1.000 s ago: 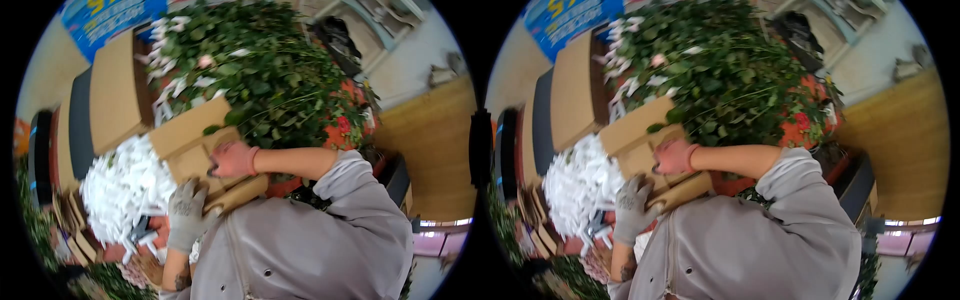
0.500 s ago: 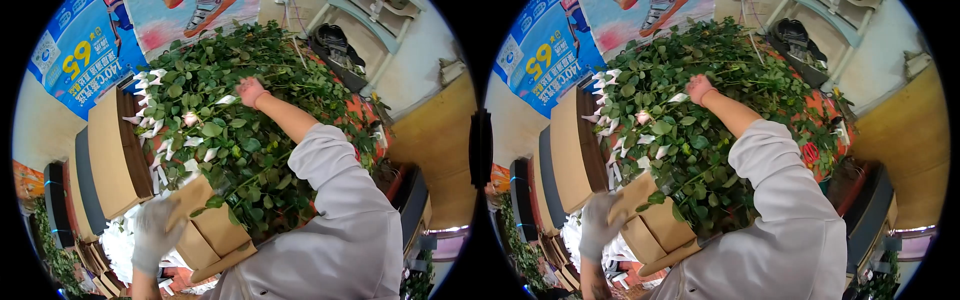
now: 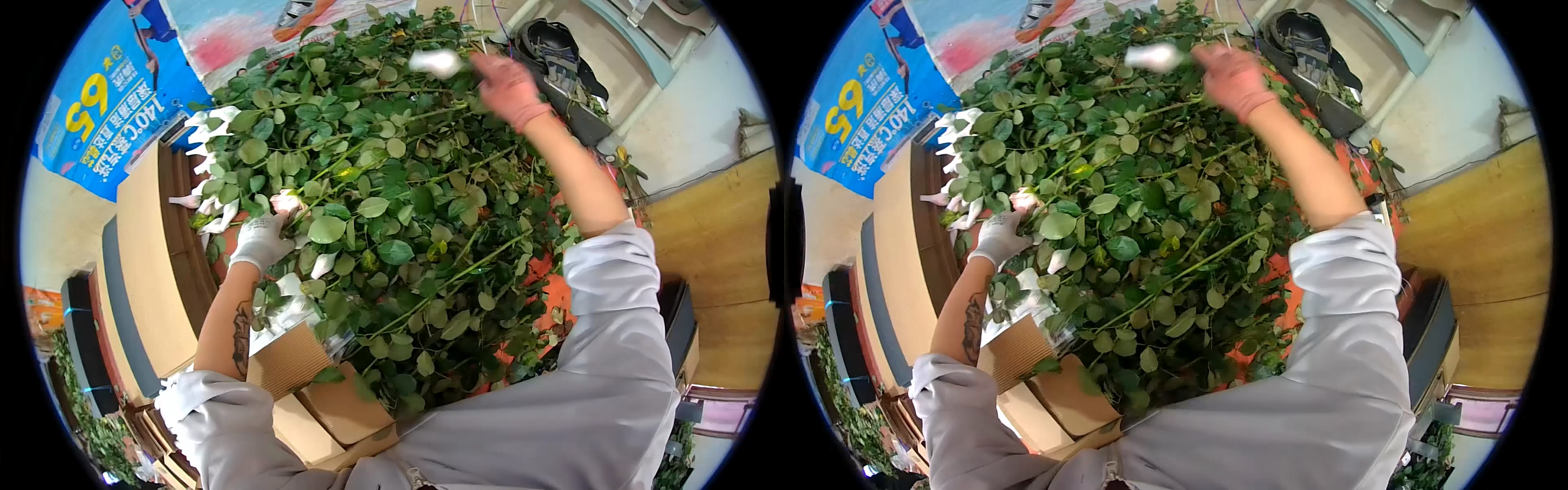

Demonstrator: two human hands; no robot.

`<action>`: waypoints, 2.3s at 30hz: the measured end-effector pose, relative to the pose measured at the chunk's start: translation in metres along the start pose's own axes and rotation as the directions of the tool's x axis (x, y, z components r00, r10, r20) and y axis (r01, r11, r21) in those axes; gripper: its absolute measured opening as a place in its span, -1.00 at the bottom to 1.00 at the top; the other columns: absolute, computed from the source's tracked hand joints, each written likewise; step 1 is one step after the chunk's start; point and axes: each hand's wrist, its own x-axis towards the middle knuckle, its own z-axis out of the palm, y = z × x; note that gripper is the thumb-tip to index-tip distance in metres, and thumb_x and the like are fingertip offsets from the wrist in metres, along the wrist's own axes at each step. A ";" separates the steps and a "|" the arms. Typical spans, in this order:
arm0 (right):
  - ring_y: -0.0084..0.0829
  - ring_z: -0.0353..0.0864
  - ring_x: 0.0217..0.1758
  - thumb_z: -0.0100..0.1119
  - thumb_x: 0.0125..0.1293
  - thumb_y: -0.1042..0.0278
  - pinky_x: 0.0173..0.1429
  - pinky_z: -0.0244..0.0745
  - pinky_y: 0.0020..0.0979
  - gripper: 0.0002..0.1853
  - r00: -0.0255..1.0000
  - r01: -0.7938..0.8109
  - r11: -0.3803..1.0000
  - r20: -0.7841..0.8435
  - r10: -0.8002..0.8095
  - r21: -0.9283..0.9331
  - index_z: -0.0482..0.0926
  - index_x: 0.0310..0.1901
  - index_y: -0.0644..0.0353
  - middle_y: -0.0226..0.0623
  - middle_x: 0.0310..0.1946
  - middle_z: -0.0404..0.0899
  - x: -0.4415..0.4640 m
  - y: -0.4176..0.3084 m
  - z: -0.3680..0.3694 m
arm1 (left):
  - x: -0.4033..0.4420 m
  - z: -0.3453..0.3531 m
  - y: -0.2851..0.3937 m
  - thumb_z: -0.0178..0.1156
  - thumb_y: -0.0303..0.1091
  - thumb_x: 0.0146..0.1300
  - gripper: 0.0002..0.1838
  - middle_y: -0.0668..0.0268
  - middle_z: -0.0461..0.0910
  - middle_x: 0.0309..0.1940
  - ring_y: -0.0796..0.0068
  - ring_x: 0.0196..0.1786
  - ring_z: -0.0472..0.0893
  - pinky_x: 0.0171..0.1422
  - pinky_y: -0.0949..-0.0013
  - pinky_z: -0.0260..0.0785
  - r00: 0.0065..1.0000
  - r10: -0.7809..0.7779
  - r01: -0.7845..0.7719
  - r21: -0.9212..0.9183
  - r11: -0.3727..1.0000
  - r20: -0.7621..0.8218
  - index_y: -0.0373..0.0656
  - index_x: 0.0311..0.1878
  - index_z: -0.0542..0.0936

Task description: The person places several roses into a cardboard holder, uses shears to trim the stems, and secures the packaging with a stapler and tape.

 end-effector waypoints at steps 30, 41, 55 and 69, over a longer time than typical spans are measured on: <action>-0.19 0.43 0.06 0.02 0.05 0.37 0.06 0.34 -0.26 -0.70 0.464 0.276 0.865 0.730 -0.502 0.420 0.60 -0.19 0.26 -0.07 -0.04 0.48 -0.022 -0.251 0.001 | 0.028 -0.083 -0.061 0.05 -0.12 0.19 -0.66 0.20 0.58 -0.02 0.21 0.03 0.57 0.12 0.19 0.41 0.922 -0.325 0.350 0.098 0.932 -0.209 0.07 0.00 0.56; -0.22 0.49 0.10 0.07 0.12 0.19 0.19 0.38 -0.32 -0.50 0.883 0.166 0.952 0.392 -0.260 0.257 0.42 0.10 0.26 -0.07 0.07 0.48 -0.011 -0.113 -0.016 | -0.015 -0.012 -0.005 0.13 -0.20 0.10 -0.65 0.14 0.56 -0.10 0.11 -0.01 0.53 0.14 0.18 0.35 0.915 0.356 -0.392 -0.200 0.898 -0.191 -0.12 -0.06 0.57; -0.14 0.51 -0.04 0.05 0.15 0.29 0.09 0.38 -0.24 -0.66 0.982 0.166 0.947 0.040 -0.184 0.277 0.45 -0.10 0.33 -0.03 -0.23 0.51 -0.022 -0.041 -0.094 | 0.027 -0.027 0.037 0.09 -0.16 0.08 -0.62 0.09 0.59 -0.18 0.09 -0.07 0.59 0.06 0.14 0.42 0.999 0.018 -0.016 0.041 0.999 -0.045 -0.12 -0.05 0.49; -0.25 0.47 0.15 -0.07 0.26 0.13 0.20 0.37 -0.34 -0.50 0.848 -0.039 0.916 0.498 -0.181 0.400 0.41 0.16 0.26 -0.07 0.11 0.46 0.022 -0.165 -0.053 | -0.005 -0.125 0.024 0.13 -0.16 0.27 -0.67 0.32 0.54 -0.27 0.54 -0.31 0.56 -0.18 0.49 0.45 0.943 0.246 -0.230 -0.973 -0.013 -0.226 -0.20 -0.05 0.53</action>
